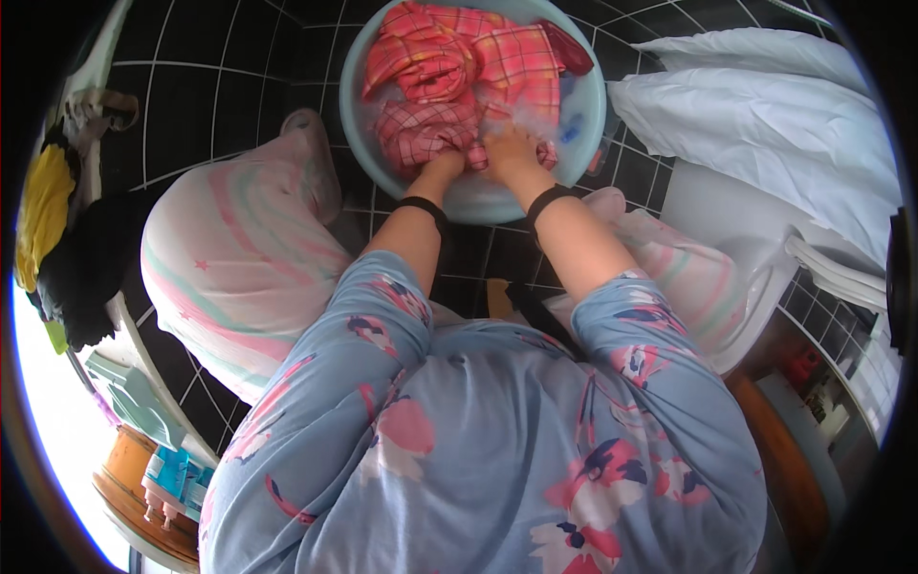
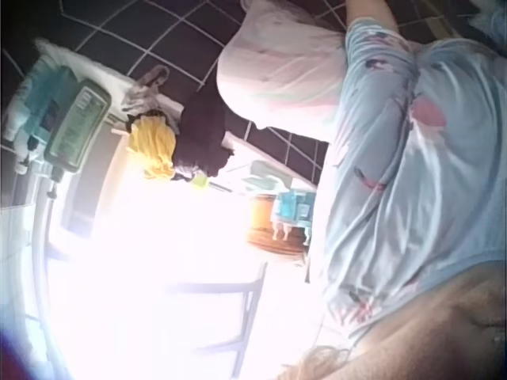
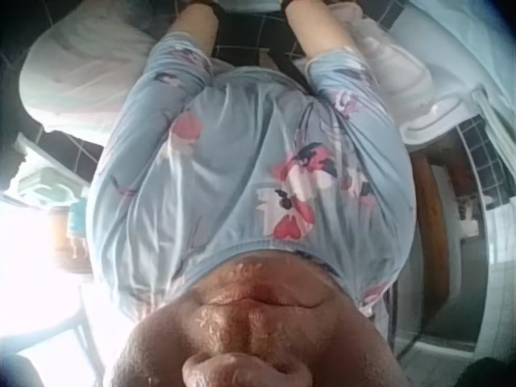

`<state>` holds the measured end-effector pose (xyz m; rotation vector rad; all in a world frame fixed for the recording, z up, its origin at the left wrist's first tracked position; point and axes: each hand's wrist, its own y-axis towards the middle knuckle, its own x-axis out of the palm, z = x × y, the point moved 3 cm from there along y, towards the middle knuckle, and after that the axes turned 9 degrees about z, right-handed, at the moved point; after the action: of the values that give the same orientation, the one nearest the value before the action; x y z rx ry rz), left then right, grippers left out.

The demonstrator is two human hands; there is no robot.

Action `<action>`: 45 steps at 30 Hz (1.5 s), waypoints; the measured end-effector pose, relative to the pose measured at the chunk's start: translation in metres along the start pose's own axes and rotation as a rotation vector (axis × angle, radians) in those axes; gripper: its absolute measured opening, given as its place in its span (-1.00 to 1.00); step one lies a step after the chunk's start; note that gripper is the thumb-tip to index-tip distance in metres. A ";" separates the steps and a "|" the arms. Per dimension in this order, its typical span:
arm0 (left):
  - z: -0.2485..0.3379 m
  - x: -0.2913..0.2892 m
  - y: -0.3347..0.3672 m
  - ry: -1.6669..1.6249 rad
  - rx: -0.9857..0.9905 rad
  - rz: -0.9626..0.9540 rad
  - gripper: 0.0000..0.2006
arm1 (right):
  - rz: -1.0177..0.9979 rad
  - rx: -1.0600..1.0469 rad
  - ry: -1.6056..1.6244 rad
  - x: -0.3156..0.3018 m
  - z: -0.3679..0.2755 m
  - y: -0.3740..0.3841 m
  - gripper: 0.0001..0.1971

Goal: Washing a pink plaid shirt by hand in a plastic basin with soapy water.

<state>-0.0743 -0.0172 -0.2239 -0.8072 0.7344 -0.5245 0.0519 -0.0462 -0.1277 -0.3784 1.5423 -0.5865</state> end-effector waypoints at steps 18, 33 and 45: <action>0.031 0.017 0.000 -1.133 -0.175 -0.224 -0.69 | 0.196 -0.040 0.745 -0.015 0.041 -0.002 -0.49; 0.072 0.019 -0.051 -1.148 -0.237 -0.265 -0.66 | 0.514 0.051 0.715 -0.020 0.013 -0.009 -0.59; 0.076 0.019 -0.095 -0.235 0.616 -0.232 -0.48 | 0.199 0.040 0.582 -0.073 -0.002 -0.008 -0.10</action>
<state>-0.0190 -0.0516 -0.1195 -0.3638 0.2323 -0.7983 0.0539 -0.0106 -0.0632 -0.0127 2.0913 -0.5983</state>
